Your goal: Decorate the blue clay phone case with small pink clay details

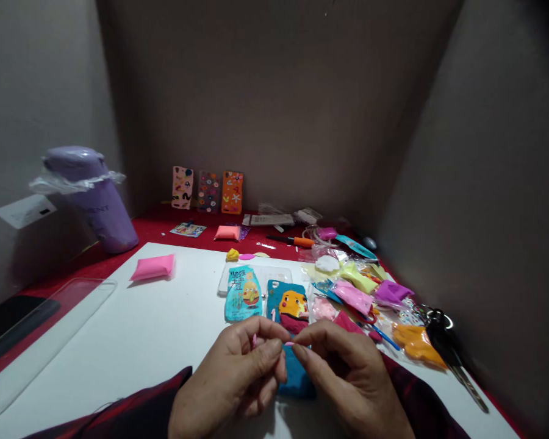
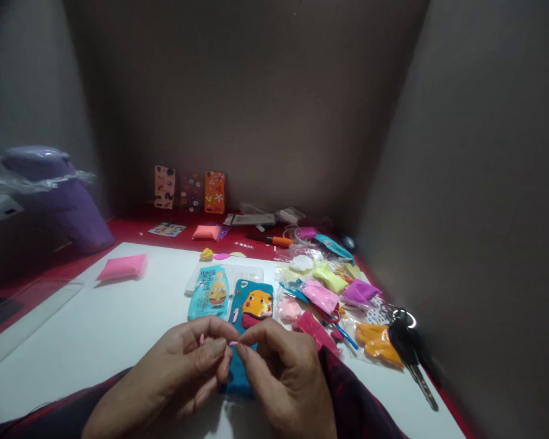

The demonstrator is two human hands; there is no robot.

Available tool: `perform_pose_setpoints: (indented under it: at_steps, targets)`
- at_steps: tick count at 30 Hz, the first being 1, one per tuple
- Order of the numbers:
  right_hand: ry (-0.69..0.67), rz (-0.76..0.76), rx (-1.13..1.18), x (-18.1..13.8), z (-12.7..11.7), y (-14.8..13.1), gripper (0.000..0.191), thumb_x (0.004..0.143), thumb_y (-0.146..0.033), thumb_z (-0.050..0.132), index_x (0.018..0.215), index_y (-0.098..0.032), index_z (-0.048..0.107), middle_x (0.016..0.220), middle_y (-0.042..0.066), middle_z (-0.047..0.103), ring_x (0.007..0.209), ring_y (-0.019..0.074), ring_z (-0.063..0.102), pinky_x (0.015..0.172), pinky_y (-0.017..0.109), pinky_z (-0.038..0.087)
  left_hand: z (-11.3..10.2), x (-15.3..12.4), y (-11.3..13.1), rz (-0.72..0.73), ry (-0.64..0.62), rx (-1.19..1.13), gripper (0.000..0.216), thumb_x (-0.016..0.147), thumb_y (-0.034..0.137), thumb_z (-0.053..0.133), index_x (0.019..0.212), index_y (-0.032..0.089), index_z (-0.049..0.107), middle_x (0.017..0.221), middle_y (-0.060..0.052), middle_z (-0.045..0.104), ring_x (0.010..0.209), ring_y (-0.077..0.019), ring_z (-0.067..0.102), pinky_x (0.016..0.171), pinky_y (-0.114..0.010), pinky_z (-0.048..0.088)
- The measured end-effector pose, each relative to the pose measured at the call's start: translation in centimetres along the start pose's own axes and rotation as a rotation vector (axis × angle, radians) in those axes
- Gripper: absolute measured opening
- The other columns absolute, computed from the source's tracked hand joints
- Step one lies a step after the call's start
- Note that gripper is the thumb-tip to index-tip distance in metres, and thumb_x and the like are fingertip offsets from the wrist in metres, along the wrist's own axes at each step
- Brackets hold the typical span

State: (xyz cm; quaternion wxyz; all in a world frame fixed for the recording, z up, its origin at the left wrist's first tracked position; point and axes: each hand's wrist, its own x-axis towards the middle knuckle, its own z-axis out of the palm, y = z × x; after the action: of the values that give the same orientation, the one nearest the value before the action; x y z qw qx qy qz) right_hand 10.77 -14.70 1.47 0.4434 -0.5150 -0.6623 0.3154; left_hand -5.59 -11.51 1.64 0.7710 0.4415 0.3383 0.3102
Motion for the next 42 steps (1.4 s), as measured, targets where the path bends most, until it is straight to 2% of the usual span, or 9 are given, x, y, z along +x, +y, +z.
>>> perform_pose_setpoints:
  at_steps: [3,7,13,16,23,28,32,35,42]
  targets:
    - [0.018,-0.139,-0.074,-0.2,0.1,-0.1,0.016,0.085,-0.025,0.053,0.078,-0.018,0.066,0.065,0.003,0.066,0.053,0.0125,0.056,0.048,0.023,0.038,-0.2,-0.1,0.0,-0.033,0.005,0.063,0.029,0.083,0.044,0.057,0.077,0.016,0.053,0.061,0.002,0.052,0.042,-0.0038,0.037,0.042,-0.02,0.024]
    - [0.033,-0.25,-0.114,-0.3,0.1,-0.1,0.015,0.085,-0.019,0.053,0.082,-0.019,0.068,0.063,0.001,0.066,0.051,0.0111,0.056,0.05,0.022,0.039,-0.2,-0.1,0.2,-0.083,0.031,0.128,0.033,0.079,0.048,0.06,0.073,0.016,0.054,0.053,0.005,0.048,0.038,-0.0036,0.033,0.039,-0.019,0.022]
    - [0.065,-0.133,-0.172,-0.4,0.2,-0.1,0.013,0.084,-0.026,0.056,0.086,-0.02,0.067,0.051,-0.003,0.055,0.043,0.0099,0.046,0.043,0.022,0.034,0.3,-0.2,0.8,-0.093,0.074,0.101,0.033,0.075,0.047,0.064,0.073,0.015,0.053,0.056,0.004,0.052,0.037,-0.0027,0.033,0.035,-0.016,0.024]
    - [0.082,-0.151,-0.192,-0.5,0.2,0.0,0.013,0.084,-0.026,0.056,0.087,-0.021,0.067,0.049,-0.005,0.049,0.043,0.0102,0.046,0.045,0.022,0.035,0.5,-0.2,0.9,-0.104,0.093,0.099,0.033,0.075,0.046,0.065,0.073,0.015,0.054,0.054,0.005,0.051,0.036,-0.0021,0.033,0.034,-0.015,0.023]
    - [-0.001,-0.197,-0.135,-0.2,0.1,0.0,0.017,0.086,-0.024,0.052,0.081,-0.017,0.067,0.057,0.002,0.062,0.046,0.0107,0.05,0.047,0.023,0.036,0.3,-0.2,0.5,-0.113,0.1,0.108,0.039,0.073,0.053,0.064,0.068,0.015,0.054,0.046,0.006,0.045,0.034,-0.002,0.029,0.034,-0.015,0.019]
    - [-0.038,-0.102,-0.144,-0.2,0.1,0.1,0.018,0.086,-0.026,0.053,0.078,-0.016,0.065,0.056,0.001,0.059,0.049,0.0111,0.048,0.049,0.024,0.035,0.3,-0.2,0.5,-0.128,0.091,0.112,0.04,0.072,0.054,0.064,0.07,0.015,0.054,0.049,0.006,0.046,0.036,-0.0027,0.032,0.035,-0.016,0.021]
    - [-0.024,0.076,0.078,-0.2,0.1,-0.4,0.024,0.088,-0.036,0.049,0.074,-0.018,0.057,0.059,-0.001,0.051,0.051,0.0101,0.043,0.047,0.022,0.033,0.6,-0.2,0.8,-0.13,0.107,0.114,0.039,0.076,0.053,0.06,0.067,0.015,0.051,0.044,0.007,0.042,0.033,-0.0016,0.025,0.033,-0.015,0.017]
    - [0.017,0.145,0.176,-0.2,-0.1,-0.8,0.029,0.09,-0.041,0.045,0.07,-0.019,0.046,0.064,-0.003,0.044,0.056,0.0098,0.04,0.05,0.021,0.033,0.7,-0.2,0.9,-0.106,0.103,0.067,0.037,0.078,0.049,0.061,0.068,0.015,0.05,0.051,0.006,0.049,0.032,-0.0007,0.027,0.032,-0.015,0.017]
    - [-0.065,0.17,0.209,0.2,-0.3,-0.6,0.041,0.09,-0.046,0.042,0.06,-0.019,0.035,0.058,-0.004,0.031,0.053,0.0086,0.03,0.048,0.022,0.027,1.0,-0.2,1.0,-0.079,0.08,0.024,0.034,0.081,0.045,0.059,0.07,0.014,0.051,0.052,0.006,0.05,0.03,0.0004,0.023,0.03,-0.014,0.014]
